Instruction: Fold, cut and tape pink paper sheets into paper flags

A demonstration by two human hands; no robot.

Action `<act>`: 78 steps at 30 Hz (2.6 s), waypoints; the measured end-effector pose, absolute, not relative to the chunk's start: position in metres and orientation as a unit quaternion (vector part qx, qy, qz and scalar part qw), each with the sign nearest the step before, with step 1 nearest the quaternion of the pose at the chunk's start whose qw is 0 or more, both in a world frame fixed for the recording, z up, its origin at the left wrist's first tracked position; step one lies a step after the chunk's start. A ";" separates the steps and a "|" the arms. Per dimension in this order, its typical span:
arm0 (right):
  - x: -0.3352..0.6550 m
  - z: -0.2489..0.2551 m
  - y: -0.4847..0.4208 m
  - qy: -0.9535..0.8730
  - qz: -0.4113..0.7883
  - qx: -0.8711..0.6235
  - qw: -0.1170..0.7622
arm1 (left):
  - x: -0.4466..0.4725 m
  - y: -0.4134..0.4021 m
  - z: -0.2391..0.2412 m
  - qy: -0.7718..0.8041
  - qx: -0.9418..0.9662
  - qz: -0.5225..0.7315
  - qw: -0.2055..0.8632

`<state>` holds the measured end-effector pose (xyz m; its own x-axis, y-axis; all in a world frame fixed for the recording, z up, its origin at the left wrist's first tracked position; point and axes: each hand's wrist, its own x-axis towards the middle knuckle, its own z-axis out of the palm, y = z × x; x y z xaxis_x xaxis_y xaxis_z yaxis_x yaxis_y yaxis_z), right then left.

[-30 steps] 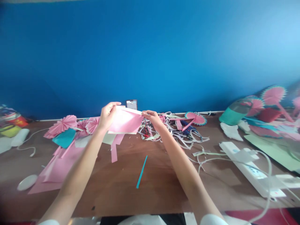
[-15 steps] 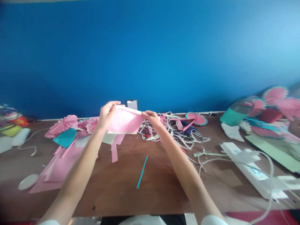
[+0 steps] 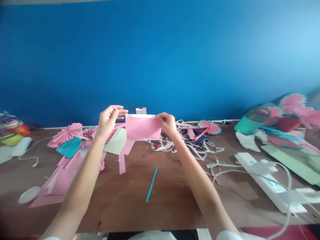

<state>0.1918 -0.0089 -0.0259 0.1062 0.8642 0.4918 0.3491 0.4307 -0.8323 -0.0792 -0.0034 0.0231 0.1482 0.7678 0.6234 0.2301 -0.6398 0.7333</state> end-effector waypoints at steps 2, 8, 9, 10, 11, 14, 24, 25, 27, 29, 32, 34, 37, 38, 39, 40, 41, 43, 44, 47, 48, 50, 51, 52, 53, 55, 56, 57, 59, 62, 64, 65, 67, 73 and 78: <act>0.192 -0.018 -0.014 -0.656 0.190 -0.469 0.560 | -0.082 -0.008 0.029 0.351 0.743 0.541 0.179; 0.180 -0.002 -0.030 -0.726 0.073 -0.442 0.521 | -0.071 -0.029 0.034 0.391 0.853 0.343 -0.049; 0.177 0.000 -0.032 -0.731 0.062 -0.439 0.519 | -0.068 -0.032 0.033 0.395 0.862 0.310 -0.065; 0.176 0.000 -0.033 -0.736 0.054 -0.432 0.518 | -0.065 -0.035 0.032 0.400 0.868 0.283 -0.079; 0.174 0.001 -0.034 -0.743 0.047 -0.422 0.517 | -0.062 -0.037 0.031 0.405 0.872 0.261 -0.093; 0.173 0.002 -0.036 -0.760 0.029 -0.386 0.522 | -0.053 -0.040 0.027 0.415 0.872 0.226 -0.130; 0.169 0.011 -0.047 -0.785 0.017 -0.349 0.512 | -0.038 -0.041 0.016 0.396 0.884 0.242 -0.055; 0.169 0.012 -0.047 -0.786 0.017 -0.347 0.510 | -0.038 -0.040 0.016 0.388 0.886 0.251 -0.034; 0.169 0.013 -0.048 -0.788 0.011 -0.345 0.510 | -0.040 -0.039 0.015 0.381 0.886 0.264 0.001; 0.170 0.014 -0.048 -0.786 0.002 -0.352 0.508 | -0.041 -0.038 0.015 0.384 0.883 0.270 0.023; 0.170 0.013 -0.047 -0.780 -0.002 -0.365 0.508 | -0.043 -0.038 0.016 0.398 0.876 0.270 0.043; 0.169 0.012 -0.046 -0.770 0.001 -0.368 0.521 | -0.042 -0.040 0.017 0.403 0.872 0.270 0.056; 0.168 0.010 -0.044 -0.752 -0.002 -0.372 0.545 | -0.038 -0.044 0.018 0.397 0.874 0.268 0.076; 0.168 0.009 -0.044 -0.747 -0.001 -0.374 0.550 | -0.037 -0.046 0.018 0.392 0.876 0.269 0.084; 0.168 0.009 -0.043 -0.743 0.002 -0.377 0.553 | -0.036 -0.047 0.018 0.389 0.876 0.270 0.091; 0.168 0.009 -0.043 -0.740 0.007 -0.380 0.555 | -0.035 -0.048 0.017 0.388 0.876 0.272 0.097; 0.169 0.009 -0.043 -0.738 0.014 -0.382 0.556 | -0.035 -0.049 0.017 0.388 0.875 0.273 0.103; 0.170 0.010 -0.044 -0.738 0.033 -0.378 0.558 | -0.036 -0.050 0.017 0.390 0.873 0.274 0.108; 0.170 0.011 -0.045 -0.741 0.046 -0.372 0.557 | -0.037 -0.049 0.017 0.390 0.873 0.274 0.108; 0.173 0.013 -0.046 -0.754 0.092 -0.347 0.550 | -0.040 -0.047 0.020 0.387 0.874 0.271 0.114; 0.174 0.014 -0.046 -0.757 0.106 -0.343 0.547 | -0.041 -0.047 0.021 0.388 0.874 0.268 0.118; 0.175 0.013 -0.045 -0.755 0.124 -0.341 0.546 | -0.041 -0.046 0.024 0.388 0.873 0.269 0.126; 0.175 0.012 -0.044 -0.752 0.127 -0.342 0.550 | -0.041 -0.046 0.025 0.387 0.872 0.272 0.128; 0.176 0.012 -0.043 -0.747 0.127 -0.344 0.554 | -0.040 -0.046 0.025 0.386 0.870 0.276 0.130; 0.176 0.011 -0.042 -0.742 0.126 -0.347 0.559 | -0.039 -0.046 0.025 0.385 0.870 0.279 0.131; 0.175 0.009 -0.041 -0.737 0.123 -0.354 0.563 | -0.037 -0.047 0.024 0.379 0.870 0.284 0.134; 0.175 0.009 -0.041 -0.737 0.124 -0.357 0.561 | -0.037 -0.047 0.023 0.375 0.872 0.285 0.135; 0.175 0.009 -0.042 -0.738 0.127 -0.359 0.557 | -0.037 -0.046 0.022 0.371 0.873 0.285 0.137; 0.175 0.011 -0.044 -0.742 0.132 -0.361 0.549 | -0.038 -0.046 0.020 0.364 0.874 0.289 0.141; 0.176 0.013 -0.046 -0.745 0.133 -0.362 0.544 | -0.038 -0.045 0.020 0.361 0.872 0.292 0.156; 0.177 0.013 -0.046 -0.746 0.130 -0.363 0.543 | -0.037 -0.045 0.020 0.355 0.867 0.300 0.178; 0.177 0.013 -0.046 -0.746 0.125 -0.363 0.545 | -0.036 -0.045 0.021 0.351 0.863 0.307 0.193; 0.178 0.013 -0.045 -0.740 0.112 -0.366 0.553 | -0.034 -0.046 0.021 0.345 0.853 0.321 0.223; 0.177 0.009 -0.041 -0.716 0.098 -0.394 0.568 | -0.030 -0.051 0.022 0.385 0.826 0.333 0.241; 0.177 0.008 -0.041 -0.735 0.081 -0.387 0.552 | -0.029 -0.051 0.022 0.378 0.820 0.355 0.242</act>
<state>0.1765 -0.0411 0.0077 -0.0926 0.6574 0.7478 0.4784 0.6880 -0.5456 -0.0293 -0.0507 0.0215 0.4619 0.7918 0.3996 0.4479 -0.5971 0.6654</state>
